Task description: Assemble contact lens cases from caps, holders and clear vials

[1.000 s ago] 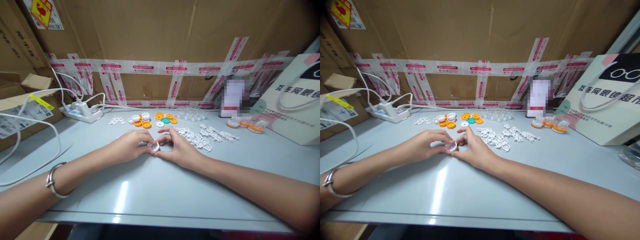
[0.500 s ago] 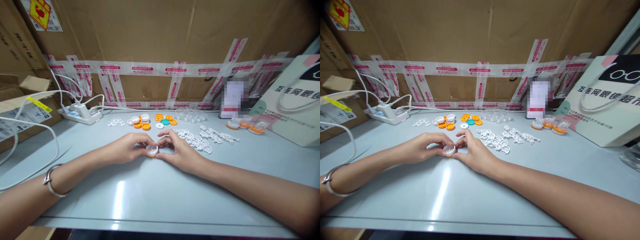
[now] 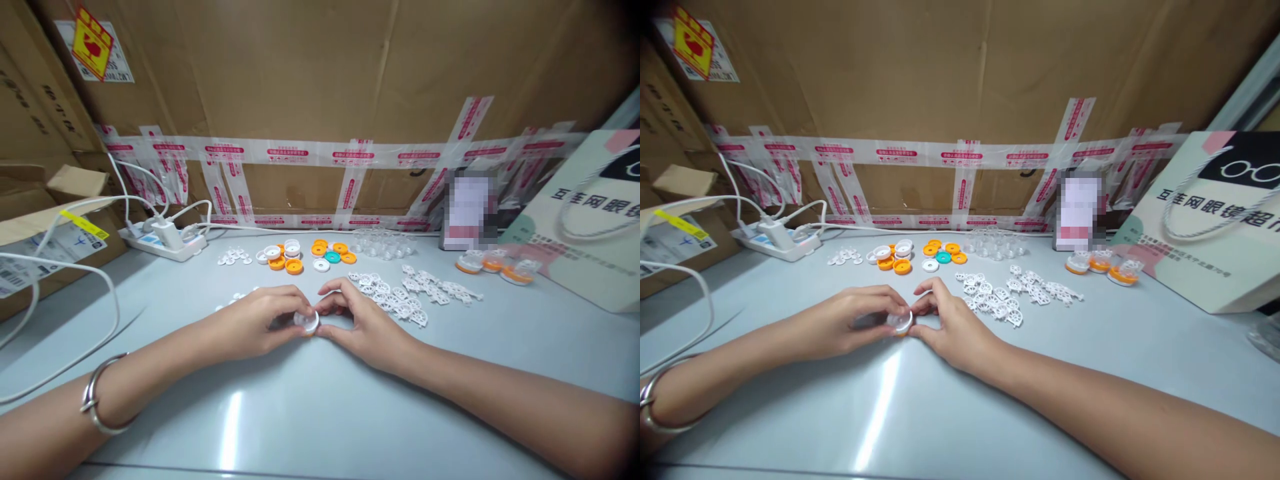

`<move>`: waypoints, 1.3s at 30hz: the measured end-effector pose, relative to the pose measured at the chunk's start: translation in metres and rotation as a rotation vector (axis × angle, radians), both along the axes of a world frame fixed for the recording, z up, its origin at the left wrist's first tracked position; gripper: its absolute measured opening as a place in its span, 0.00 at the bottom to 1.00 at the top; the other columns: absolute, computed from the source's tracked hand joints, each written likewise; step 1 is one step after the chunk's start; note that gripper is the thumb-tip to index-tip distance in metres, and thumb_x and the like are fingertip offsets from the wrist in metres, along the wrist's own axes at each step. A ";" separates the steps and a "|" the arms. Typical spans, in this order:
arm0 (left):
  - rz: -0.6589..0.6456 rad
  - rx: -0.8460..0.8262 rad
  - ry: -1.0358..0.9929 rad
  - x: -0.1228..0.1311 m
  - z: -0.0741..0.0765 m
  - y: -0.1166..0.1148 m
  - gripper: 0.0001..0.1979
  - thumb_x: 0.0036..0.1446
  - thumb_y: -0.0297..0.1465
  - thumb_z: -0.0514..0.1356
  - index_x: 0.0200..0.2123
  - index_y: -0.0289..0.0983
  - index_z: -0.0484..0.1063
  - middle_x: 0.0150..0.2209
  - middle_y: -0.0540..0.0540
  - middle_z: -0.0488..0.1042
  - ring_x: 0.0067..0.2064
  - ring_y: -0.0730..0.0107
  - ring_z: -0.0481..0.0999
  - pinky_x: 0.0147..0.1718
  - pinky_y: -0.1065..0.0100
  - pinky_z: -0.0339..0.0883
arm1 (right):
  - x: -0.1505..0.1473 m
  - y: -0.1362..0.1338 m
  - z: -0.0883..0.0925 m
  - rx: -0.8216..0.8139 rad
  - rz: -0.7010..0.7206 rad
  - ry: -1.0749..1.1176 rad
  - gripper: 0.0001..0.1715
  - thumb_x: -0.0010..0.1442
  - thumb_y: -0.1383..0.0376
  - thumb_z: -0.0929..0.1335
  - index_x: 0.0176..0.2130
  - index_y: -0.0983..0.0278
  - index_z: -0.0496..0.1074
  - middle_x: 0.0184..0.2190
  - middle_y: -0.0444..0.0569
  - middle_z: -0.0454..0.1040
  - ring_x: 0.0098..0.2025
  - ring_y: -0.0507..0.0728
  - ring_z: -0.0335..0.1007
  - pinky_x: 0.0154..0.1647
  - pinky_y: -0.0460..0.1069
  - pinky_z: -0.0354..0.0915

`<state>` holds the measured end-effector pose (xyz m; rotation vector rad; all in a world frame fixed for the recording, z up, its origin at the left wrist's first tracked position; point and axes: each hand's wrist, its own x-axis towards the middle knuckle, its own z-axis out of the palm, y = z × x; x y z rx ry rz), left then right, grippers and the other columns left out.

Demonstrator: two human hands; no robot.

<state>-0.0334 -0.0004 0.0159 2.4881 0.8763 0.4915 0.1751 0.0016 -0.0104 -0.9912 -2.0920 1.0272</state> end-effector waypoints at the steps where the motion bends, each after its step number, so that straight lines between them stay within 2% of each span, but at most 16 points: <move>1: 0.016 0.007 0.007 0.001 0.000 -0.001 0.09 0.58 0.31 0.54 0.41 0.37 0.71 0.40 0.45 0.72 0.39 0.70 0.71 0.40 0.69 0.64 | 0.000 0.000 0.001 -0.006 -0.003 -0.001 0.22 0.53 0.64 0.69 0.43 0.60 0.55 0.38 0.46 0.74 0.42 0.53 0.68 0.46 0.51 0.62; 9: 0.046 0.024 0.004 0.002 -0.003 -0.006 0.10 0.60 0.30 0.52 0.42 0.38 0.71 0.44 0.45 0.69 0.42 0.71 0.71 0.42 0.71 0.64 | -0.001 -0.001 0.005 -0.038 -0.005 -0.006 0.20 0.53 0.64 0.69 0.41 0.60 0.56 0.39 0.46 0.73 0.42 0.52 0.69 0.47 0.50 0.62; 14: 0.025 0.002 -0.007 -0.001 -0.009 -0.003 0.11 0.56 0.31 0.58 0.43 0.39 0.71 0.45 0.45 0.69 0.44 0.70 0.70 0.43 0.72 0.64 | -0.002 0.002 0.004 -0.057 -0.022 -0.011 0.24 0.51 0.66 0.70 0.43 0.59 0.55 0.38 0.44 0.73 0.43 0.52 0.69 0.47 0.50 0.62; 21: 0.024 0.125 -0.005 -0.002 -0.015 0.000 0.12 0.59 0.30 0.54 0.46 0.39 0.70 0.44 0.43 0.71 0.43 0.69 0.71 0.41 0.71 0.66 | -0.001 0.003 0.006 -0.025 -0.006 -0.017 0.20 0.52 0.67 0.69 0.43 0.60 0.59 0.38 0.45 0.72 0.42 0.52 0.69 0.46 0.50 0.64; 26: 0.033 0.129 -0.097 -0.001 -0.016 0.003 0.13 0.58 0.29 0.54 0.46 0.39 0.70 0.43 0.42 0.72 0.41 0.70 0.72 0.40 0.71 0.67 | -0.002 0.004 0.005 0.103 0.028 -0.088 0.16 0.53 0.68 0.68 0.42 0.61 0.64 0.38 0.46 0.72 0.42 0.54 0.69 0.44 0.49 0.65; 32: 0.093 -0.077 -0.186 0.005 -0.010 0.004 0.11 0.57 0.30 0.56 0.42 0.39 0.74 0.41 0.44 0.73 0.40 0.70 0.73 0.40 0.70 0.67 | -0.004 0.010 0.001 0.427 0.068 -0.204 0.11 0.58 0.69 0.64 0.43 0.64 0.67 0.35 0.50 0.73 0.38 0.56 0.69 0.39 0.51 0.66; 35: 0.123 -0.161 -0.269 0.006 -0.005 0.001 0.10 0.56 0.30 0.57 0.41 0.39 0.75 0.41 0.45 0.74 0.40 0.70 0.73 0.41 0.70 0.67 | 0.000 0.010 0.006 0.567 0.089 -0.212 0.12 0.60 0.68 0.63 0.45 0.65 0.66 0.35 0.51 0.74 0.37 0.56 0.70 0.38 0.51 0.67; 39: 0.149 -0.192 -0.375 0.006 0.003 -0.007 0.11 0.56 0.30 0.58 0.43 0.42 0.74 0.43 0.46 0.74 0.43 0.70 0.73 0.45 0.69 0.66 | 0.004 0.007 0.013 0.780 0.067 -0.106 0.17 0.60 0.69 0.63 0.49 0.64 0.64 0.39 0.52 0.74 0.40 0.55 0.70 0.40 0.50 0.68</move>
